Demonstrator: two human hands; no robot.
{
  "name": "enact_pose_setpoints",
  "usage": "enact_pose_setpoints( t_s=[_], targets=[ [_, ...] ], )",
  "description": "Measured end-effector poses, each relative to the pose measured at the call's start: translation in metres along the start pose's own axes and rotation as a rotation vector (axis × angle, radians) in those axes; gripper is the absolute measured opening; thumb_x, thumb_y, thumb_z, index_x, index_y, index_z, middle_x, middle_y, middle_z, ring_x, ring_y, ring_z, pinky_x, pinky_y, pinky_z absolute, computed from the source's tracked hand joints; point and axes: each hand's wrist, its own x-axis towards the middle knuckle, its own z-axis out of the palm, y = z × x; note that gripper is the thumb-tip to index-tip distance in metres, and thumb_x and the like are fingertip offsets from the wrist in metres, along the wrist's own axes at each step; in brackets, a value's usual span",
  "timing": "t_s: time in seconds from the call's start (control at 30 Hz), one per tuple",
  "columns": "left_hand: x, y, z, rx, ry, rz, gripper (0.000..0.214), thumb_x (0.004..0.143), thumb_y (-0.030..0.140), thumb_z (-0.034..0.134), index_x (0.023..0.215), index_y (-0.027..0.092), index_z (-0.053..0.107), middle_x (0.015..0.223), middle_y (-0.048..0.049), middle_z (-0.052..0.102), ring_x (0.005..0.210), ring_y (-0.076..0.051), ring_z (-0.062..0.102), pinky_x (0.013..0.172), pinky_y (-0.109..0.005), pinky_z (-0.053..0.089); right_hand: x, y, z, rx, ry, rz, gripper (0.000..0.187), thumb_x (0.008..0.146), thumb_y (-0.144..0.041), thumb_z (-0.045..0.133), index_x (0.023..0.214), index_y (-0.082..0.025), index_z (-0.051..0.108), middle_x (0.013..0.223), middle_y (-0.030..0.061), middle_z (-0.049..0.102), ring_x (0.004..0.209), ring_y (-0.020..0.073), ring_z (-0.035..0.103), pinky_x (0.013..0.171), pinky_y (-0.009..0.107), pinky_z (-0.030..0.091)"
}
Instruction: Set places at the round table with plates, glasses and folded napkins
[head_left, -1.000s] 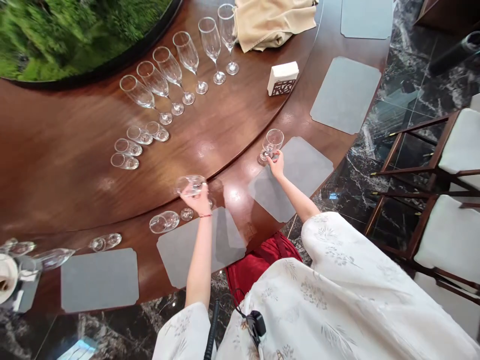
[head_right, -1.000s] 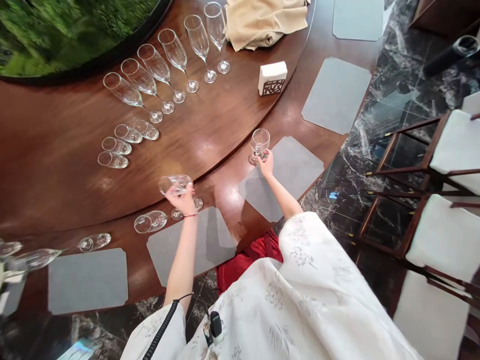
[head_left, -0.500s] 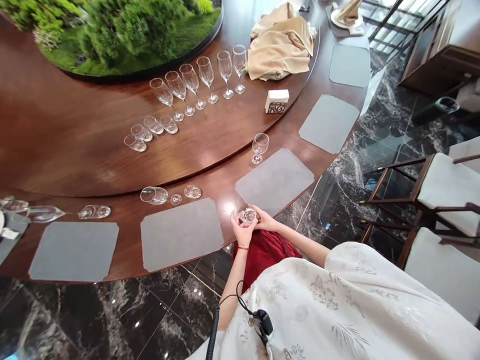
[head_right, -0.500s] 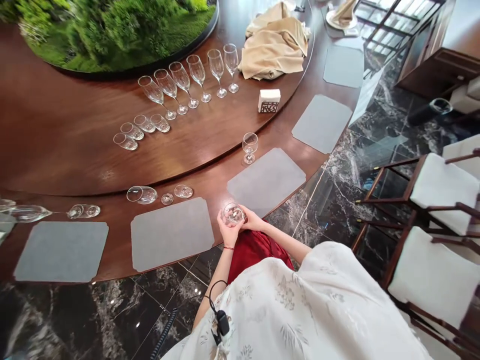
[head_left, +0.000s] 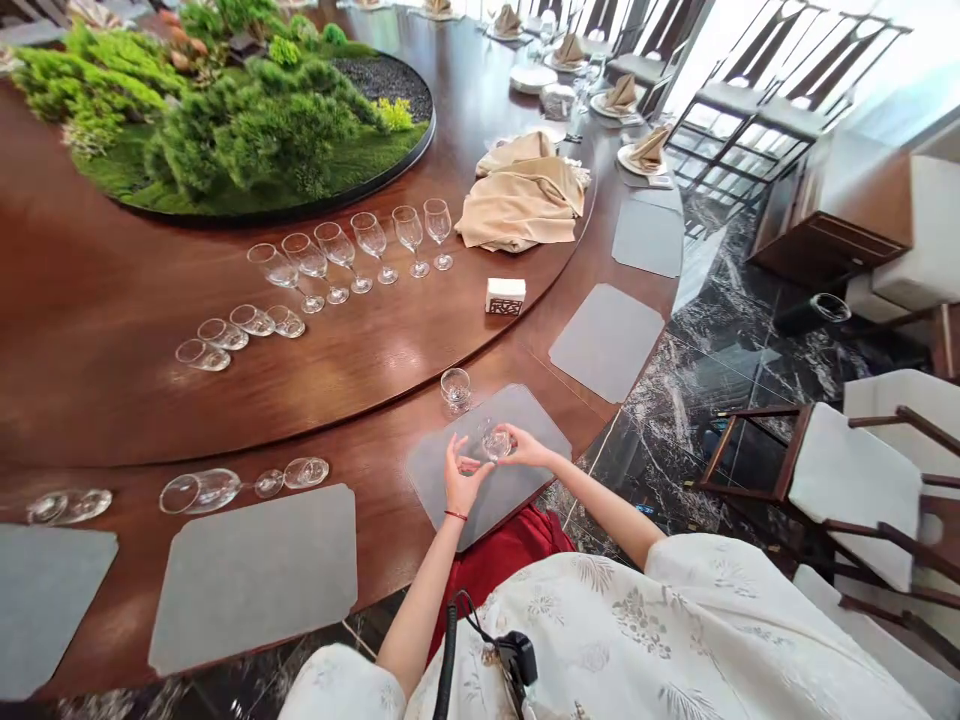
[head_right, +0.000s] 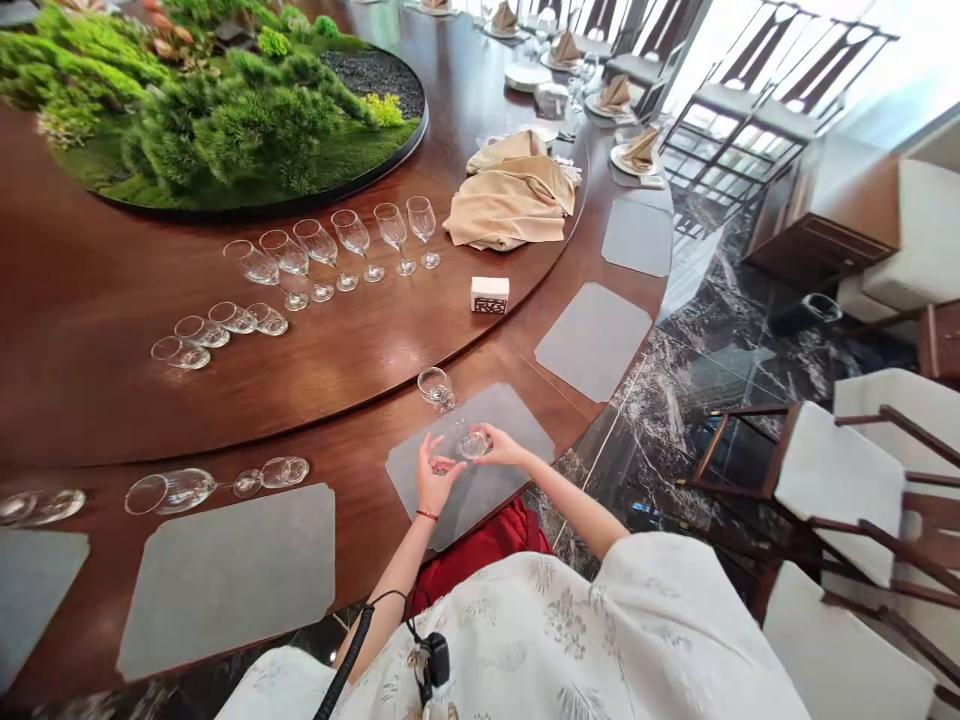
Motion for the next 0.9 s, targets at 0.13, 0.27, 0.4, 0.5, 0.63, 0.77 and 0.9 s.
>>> enact_pose_setpoints(
  t_s=[0.13, 0.27, 0.4, 0.5, 0.63, 0.77, 0.9],
  targets=[
    [0.005, 0.004, 0.003, -0.022, 0.292, 0.074, 0.070, 0.079, 0.055, 0.082, 0.137, 0.024, 0.056, 0.137, -0.0186, 0.062, 0.081, -0.015, 0.072, 0.068, -0.027, 0.058, 0.061, 0.009, -0.062, -0.165, 0.123, 0.093, 0.066, 0.055, -0.037, 0.090, 0.113, -0.019, 0.063, 0.114, 0.0088, 0.072, 0.105, 0.0250, 0.066, 0.092, 0.037, 0.054],
    [0.005, -0.003, -0.018, 0.036, 0.464, 0.022, 0.064, 0.083, 0.057, 0.078, 0.132, 0.021, 0.057, 0.134, -0.0182, 0.064, 0.083, -0.014, 0.071, 0.068, -0.025, 0.055, 0.124, 0.035, -0.078, -0.404, 0.207, 0.155, 0.071, 0.058, -0.030, 0.086, 0.123, -0.017, 0.060, 0.126, 0.0145, 0.068, 0.121, 0.0305, 0.062, 0.108, 0.045, 0.048],
    [0.008, -0.009, -0.043, 0.066, 0.539, -0.010, 0.060, 0.085, 0.058, 0.076, 0.128, 0.020, 0.058, 0.129, -0.0166, 0.066, 0.084, -0.014, 0.071, 0.069, -0.025, 0.056, 0.154, 0.053, -0.067, -0.598, 0.185, 0.176, 0.077, 0.061, -0.032, 0.087, 0.131, -0.015, 0.059, 0.145, 0.0231, 0.058, 0.143, 0.0371, 0.046, 0.119, 0.053, 0.038],
    [0.022, -0.009, -0.061, 0.072, 0.568, 0.000, 0.056, 0.087, 0.056, 0.074, 0.127, 0.019, 0.059, 0.128, -0.0161, 0.066, 0.084, -0.014, 0.072, 0.070, -0.025, 0.057, 0.157, 0.053, -0.060, -0.668, 0.216, 0.139, 0.075, 0.069, -0.039, 0.084, 0.136, -0.017, 0.059, 0.156, 0.0236, 0.050, 0.151, 0.0394, 0.035, 0.122, 0.059, 0.033],
    [0.080, 0.004, -0.096, 0.096, 0.628, 0.005, 0.047, 0.092, 0.049, 0.070, 0.127, 0.019, 0.060, 0.131, -0.0157, 0.066, 0.089, -0.015, 0.073, 0.072, -0.025, 0.059, 0.152, 0.040, -0.073, -0.757, 0.159, 0.140, 0.074, 0.071, -0.044, 0.082, 0.137, -0.019, 0.062, 0.156, 0.0221, 0.053, 0.149, 0.0430, 0.040, 0.118, 0.064, 0.038],
    [0.191, 0.031, -0.153, 0.118, 0.759, 0.046, 0.041, 0.098, 0.033, 0.063, 0.136, 0.019, 0.058, 0.140, -0.0178, 0.063, 0.113, -0.020, 0.071, 0.087, -0.028, 0.061, 0.165, 0.017, -0.122, -0.883, -0.015, 0.231, 0.057, 0.065, -0.043, 0.085, 0.117, -0.023, 0.075, 0.128, 0.0197, 0.072, 0.129, 0.0425, 0.062, 0.108, 0.059, 0.051],
    [0.317, 0.050, -0.217, 0.139, 0.831, -0.018, 0.055, 0.093, 0.016, 0.067, 0.145, 0.011, 0.051, 0.147, -0.0248, 0.058, 0.129, -0.025, 0.065, 0.108, -0.038, 0.054, 0.223, -0.027, -0.166, -0.897, 0.060, 0.171, 0.026, 0.072, -0.037, 0.082, 0.094, -0.024, 0.079, 0.113, 0.0188, 0.077, 0.113, 0.0388, 0.072, 0.103, 0.056, 0.056]
  ],
)
